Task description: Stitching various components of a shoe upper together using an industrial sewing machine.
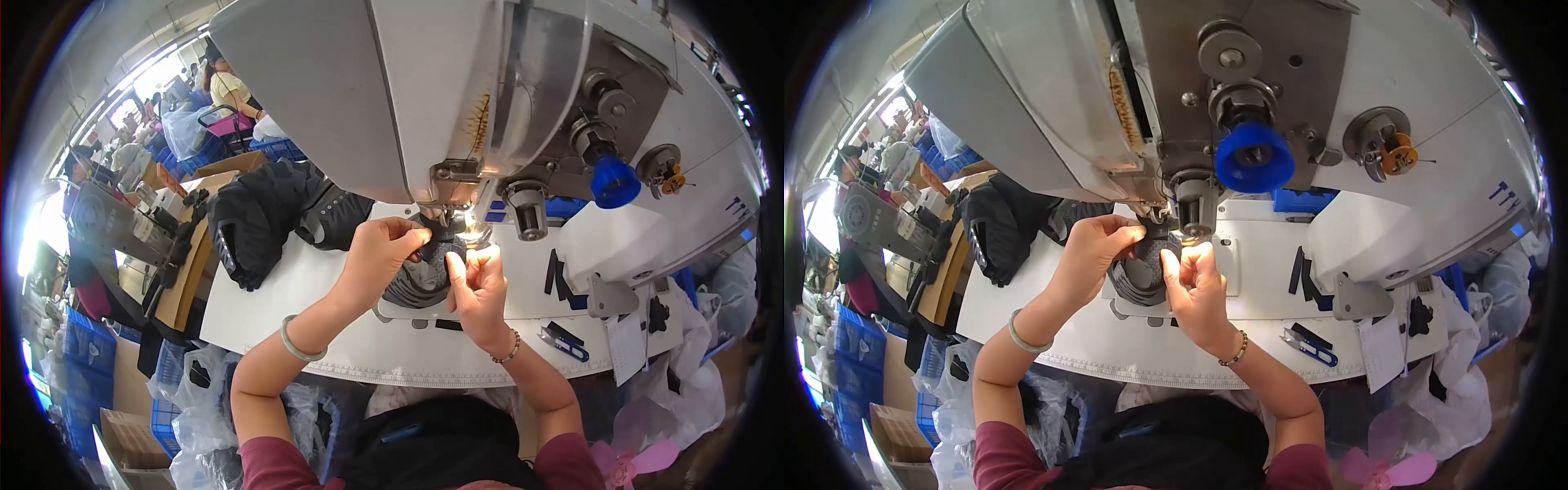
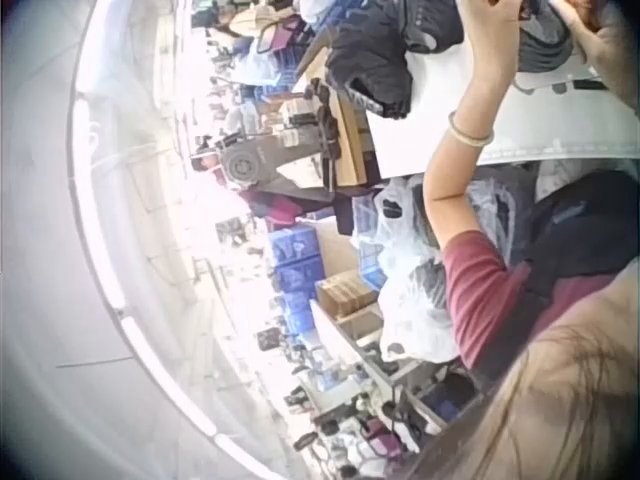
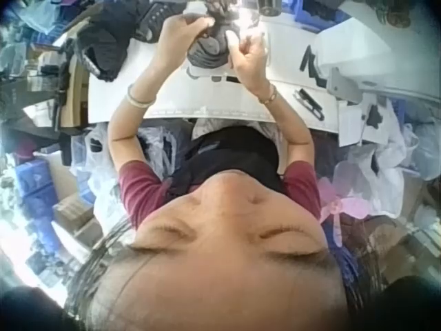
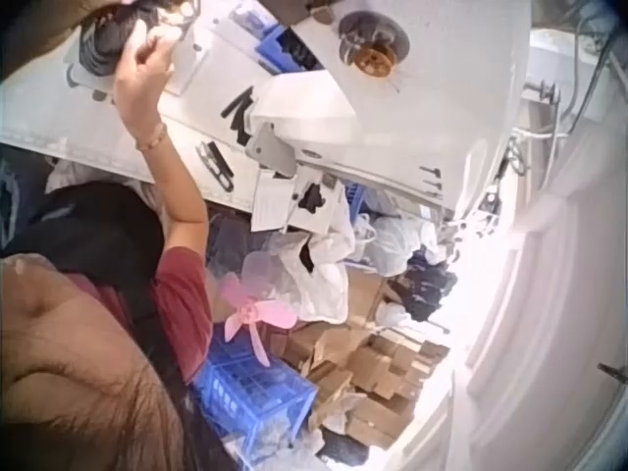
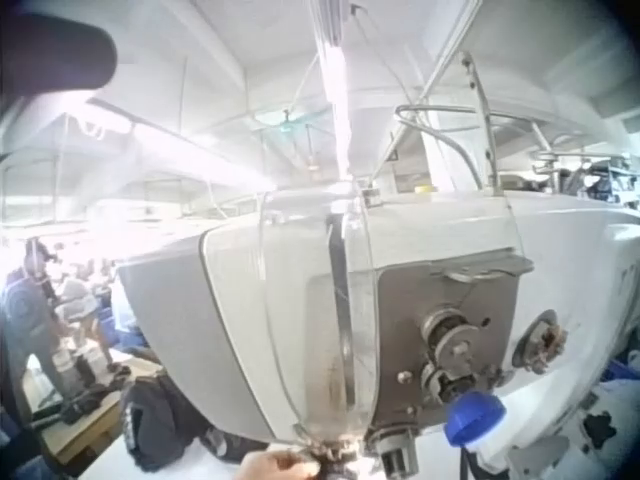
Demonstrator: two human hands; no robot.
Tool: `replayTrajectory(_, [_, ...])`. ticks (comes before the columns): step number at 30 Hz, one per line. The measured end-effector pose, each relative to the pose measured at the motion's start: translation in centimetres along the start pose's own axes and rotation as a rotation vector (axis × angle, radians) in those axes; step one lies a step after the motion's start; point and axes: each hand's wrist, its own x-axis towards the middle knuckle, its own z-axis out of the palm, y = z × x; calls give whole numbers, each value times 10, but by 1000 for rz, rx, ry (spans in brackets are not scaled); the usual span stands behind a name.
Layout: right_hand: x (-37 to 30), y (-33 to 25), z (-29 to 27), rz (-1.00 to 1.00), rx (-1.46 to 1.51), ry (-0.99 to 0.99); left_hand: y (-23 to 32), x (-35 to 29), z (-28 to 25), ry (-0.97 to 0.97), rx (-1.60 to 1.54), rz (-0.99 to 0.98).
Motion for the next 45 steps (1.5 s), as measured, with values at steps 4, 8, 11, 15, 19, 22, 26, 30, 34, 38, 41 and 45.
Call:
replayTrajectory(4, [-2, -4, 1, -97, -79, 25, 1, 0, 0, 34, -24, -29])
replayTrajectory(8, [-1, 5, -3, -272, -214, -28, 3, 1, 0, 20, -14, -20])
replayTrajectory(11, [1, 4, -4, -337, -283, -18, 4, 1, 1, 17, 37, -2])
replayTrajectory(15, [1, 2, -2, -320, -294, -12, 5, 2, 0, 20, 61, 1])
replayTrajectory(19, [0, 1, -3, -333, -317, -22, 5, 1, 0, 17, 89, -9])
replayTrajectory(22, [-3, -5, -5, -318, -366, -55, 7, 4, -2, -20, 94, -32])
replayTrajectory(26, [-5, -6, -5, -307, -369, -81, 14, 12, -8, -173, 65, -127])
replayTrajectory(30, [-4, -13, -4, -307, -424, -96, 20, 19, -10, -215, -58, -186])
replayTrajectory(34, [-3, -29, -1, -253, -566, -95, 20, 22, -10, -240, -114, -175])
replayTrajectory(38, [1, -39, 0, -238, -690, -101, 19, 22, -9, -231, -193, -227])
replayTrajectory(41, [1, -37, -1, -268, -725, -106, 18, 20, -9, -195, -195, -265])
replayTrajectory(45, [-1, -31, -4, -260, -710, -87, 19, 17, -6, -195, -185, -239])
